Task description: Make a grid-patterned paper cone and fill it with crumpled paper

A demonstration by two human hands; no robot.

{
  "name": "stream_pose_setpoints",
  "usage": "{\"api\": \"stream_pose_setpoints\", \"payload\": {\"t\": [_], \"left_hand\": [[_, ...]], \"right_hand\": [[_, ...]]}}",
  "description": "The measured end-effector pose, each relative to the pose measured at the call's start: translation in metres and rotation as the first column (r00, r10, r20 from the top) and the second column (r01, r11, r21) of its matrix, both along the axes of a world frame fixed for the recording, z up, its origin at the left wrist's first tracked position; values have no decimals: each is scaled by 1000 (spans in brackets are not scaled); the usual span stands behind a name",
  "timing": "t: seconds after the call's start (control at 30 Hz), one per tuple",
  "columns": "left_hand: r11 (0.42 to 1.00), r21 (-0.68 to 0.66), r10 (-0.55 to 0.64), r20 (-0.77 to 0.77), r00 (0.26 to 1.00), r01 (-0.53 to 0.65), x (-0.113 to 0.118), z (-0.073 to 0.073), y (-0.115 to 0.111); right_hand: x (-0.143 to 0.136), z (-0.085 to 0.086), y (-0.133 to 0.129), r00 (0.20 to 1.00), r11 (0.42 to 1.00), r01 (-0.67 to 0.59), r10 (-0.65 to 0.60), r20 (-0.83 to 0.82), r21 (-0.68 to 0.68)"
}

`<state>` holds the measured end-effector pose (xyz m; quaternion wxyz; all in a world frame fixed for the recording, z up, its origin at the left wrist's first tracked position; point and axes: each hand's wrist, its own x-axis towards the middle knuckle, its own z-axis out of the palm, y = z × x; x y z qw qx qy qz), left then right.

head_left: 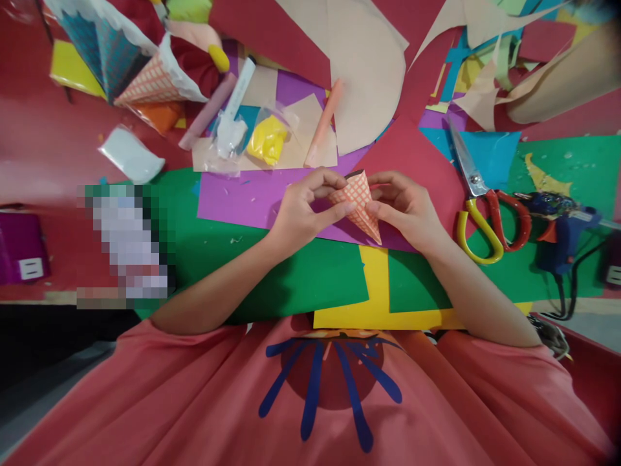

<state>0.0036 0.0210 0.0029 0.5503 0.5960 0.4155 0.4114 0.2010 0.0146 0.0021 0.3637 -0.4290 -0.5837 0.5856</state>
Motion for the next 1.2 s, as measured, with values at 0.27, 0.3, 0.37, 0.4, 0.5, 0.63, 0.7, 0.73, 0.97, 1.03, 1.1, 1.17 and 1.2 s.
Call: {"api": "stream_pose_setpoints", "payload": {"t": [0.27, 0.3, 0.37, 0.4, 0.5, 0.63, 0.7, 0.73, 0.97, 1.03, 1.1, 1.17, 1.2], "left_hand": [[998, 33, -50, 14, 999, 50, -3, -4, 4], [998, 26, -51, 23, 998, 51, -3, -4, 4], [998, 15, -58, 36, 998, 57, -2, -3, 3], [998, 10, -62, 40, 997, 61, -2, -2, 3], [997, 1, -71, 49, 996, 71, -2, -2, 3], [996, -25, -81, 51, 995, 82, -1, -1, 3], [996, -34, -77, 55, 996, 79, -1, -1, 3], [997, -36, -73, 57, 996, 75, -1, -1, 3], [997, -13, -70, 46, 997, 70, 0, -5, 2], [998, -3, -67, 38, 997, 67, 0, -6, 2], [998, 7, -64, 26, 998, 64, 0, -8, 2], [998, 12, -64, 14, 998, 64, 1, -8, 1], [998, 12, -65, 10, 998, 65, 1, -8, 1]], "right_hand": [[0, 0, -1, 1000, 1000, 28, -28, 2, -6], [0, 0, -1, 1000, 1000, 31, -31, -2, -5], [-1, 0, -2, 999, 999, 37, -37, -4, 2], [-2, -1, -3, 999, 999, 41, -41, 1, 10], [-2, -1, -3, 998, 998, 52, -53, 29, 44], [-3, -2, -5, 994, 992, 72, -79, 73, 101], [-4, -2, -6, 991, 989, 81, -93, 95, 128], [-5, -2, -7, 990, 987, 83, -98, 104, 134], [-8, -1, -10, 984, 981, 98, -121, 131, 166], [-9, -1, -10, 981, 979, 104, -130, 143, 173], [-10, -1, -11, 979, 976, 110, -139, 150, 186], [-10, -1, -12, 976, 972, 114, -148, 159, 205], [-10, 0, -13, 974, 970, 113, -151, 167, 214]]}}
